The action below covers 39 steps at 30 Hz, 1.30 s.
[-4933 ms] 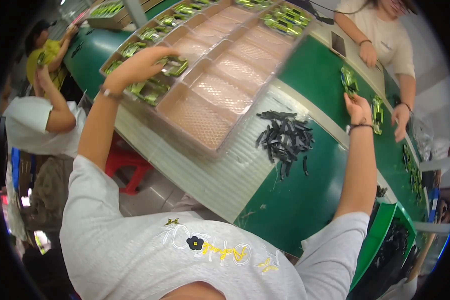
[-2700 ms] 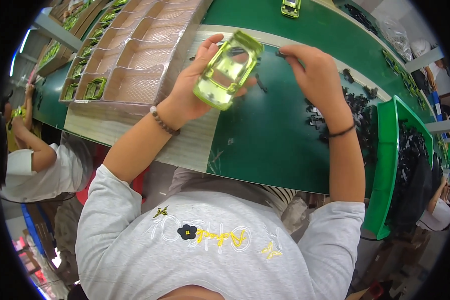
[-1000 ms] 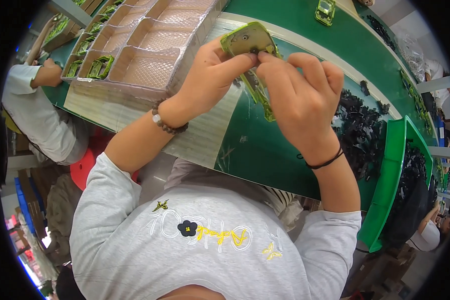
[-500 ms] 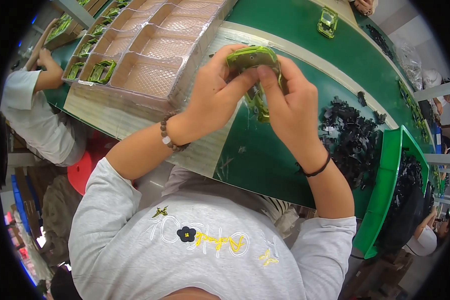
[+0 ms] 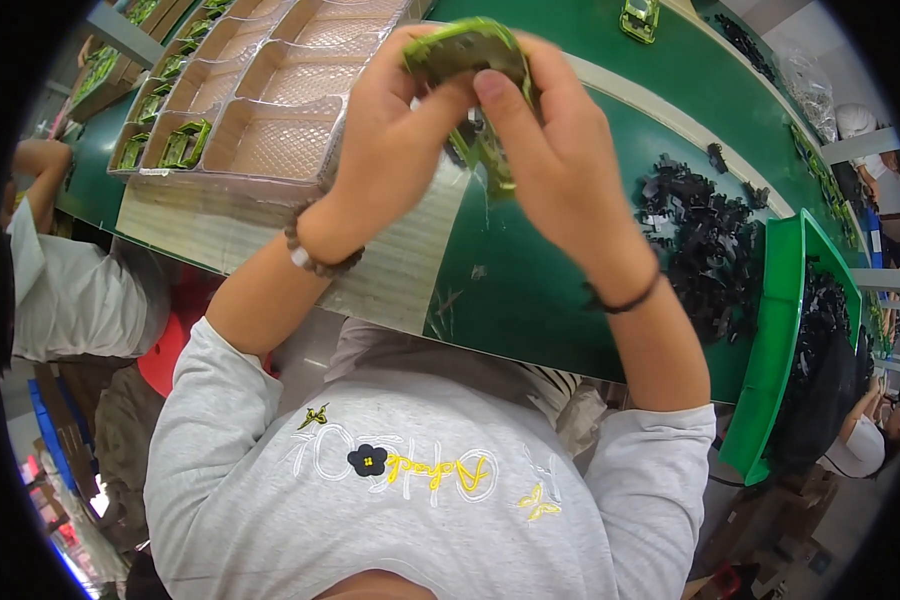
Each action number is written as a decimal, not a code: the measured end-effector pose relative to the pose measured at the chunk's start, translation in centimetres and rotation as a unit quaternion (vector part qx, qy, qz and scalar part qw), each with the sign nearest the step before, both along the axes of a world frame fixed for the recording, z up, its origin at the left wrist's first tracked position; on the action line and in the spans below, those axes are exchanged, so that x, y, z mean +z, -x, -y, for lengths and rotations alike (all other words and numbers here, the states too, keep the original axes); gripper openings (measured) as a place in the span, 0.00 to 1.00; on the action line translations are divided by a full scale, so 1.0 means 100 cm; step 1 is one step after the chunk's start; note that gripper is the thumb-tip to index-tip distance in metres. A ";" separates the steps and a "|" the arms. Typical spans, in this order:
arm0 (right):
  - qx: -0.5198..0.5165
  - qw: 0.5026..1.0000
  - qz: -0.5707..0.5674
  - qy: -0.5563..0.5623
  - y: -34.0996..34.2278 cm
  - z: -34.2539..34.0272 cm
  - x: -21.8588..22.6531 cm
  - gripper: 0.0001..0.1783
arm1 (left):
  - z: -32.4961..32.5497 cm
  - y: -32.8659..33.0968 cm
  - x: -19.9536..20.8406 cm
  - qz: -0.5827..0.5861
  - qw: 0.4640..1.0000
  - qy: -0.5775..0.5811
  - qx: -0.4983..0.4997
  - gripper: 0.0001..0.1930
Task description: The person takes toy car shells from a tray, inserts small black plastic components into each shell by hand, presses them into place, and places the assembled car shells onto the workbench.
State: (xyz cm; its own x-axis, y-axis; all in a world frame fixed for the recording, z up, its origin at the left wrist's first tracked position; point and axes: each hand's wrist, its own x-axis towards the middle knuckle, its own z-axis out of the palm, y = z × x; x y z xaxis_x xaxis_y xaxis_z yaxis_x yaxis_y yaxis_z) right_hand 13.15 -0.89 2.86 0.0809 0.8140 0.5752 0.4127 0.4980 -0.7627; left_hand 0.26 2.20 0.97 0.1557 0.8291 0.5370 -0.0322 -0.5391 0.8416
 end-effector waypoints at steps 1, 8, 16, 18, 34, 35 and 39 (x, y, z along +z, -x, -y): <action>0.021 0.997 -0.079 0.015 0.000 0.001 0.009 0.10 | -0.005 0.003 0.002 0.122 0.991 0.044 -0.036 0.10; -0.036 0.951 0.271 0.145 -0.018 0.024 -0.025 0.09 | -0.022 0.025 0.010 0.463 0.753 0.385 -0.267 0.12; 0.041 0.856 0.512 0.061 -0.028 0.030 -0.027 0.08 | -0.026 0.025 0.003 0.416 0.727 0.414 -0.355 0.20; 0.068 0.841 0.536 0.027 -0.035 0.030 -0.022 0.09 | -0.024 0.026 0.001 0.419 0.708 0.425 -0.377 0.18; -0.058 0.922 0.375 0.080 -0.064 0.016 -0.038 0.10 | -0.004 0.007 -0.007 0.224 0.859 0.433 -0.158 0.22; -0.050 0.904 0.420 0.062 -0.062 0.009 -0.041 0.11 | -0.005 0.007 -0.008 0.213 0.867 0.424 -0.153 0.22; -0.014 0.819 0.567 0.082 -0.056 -0.003 -0.033 0.09 | -0.008 0.006 -0.018 0.195 0.893 0.373 -0.160 0.23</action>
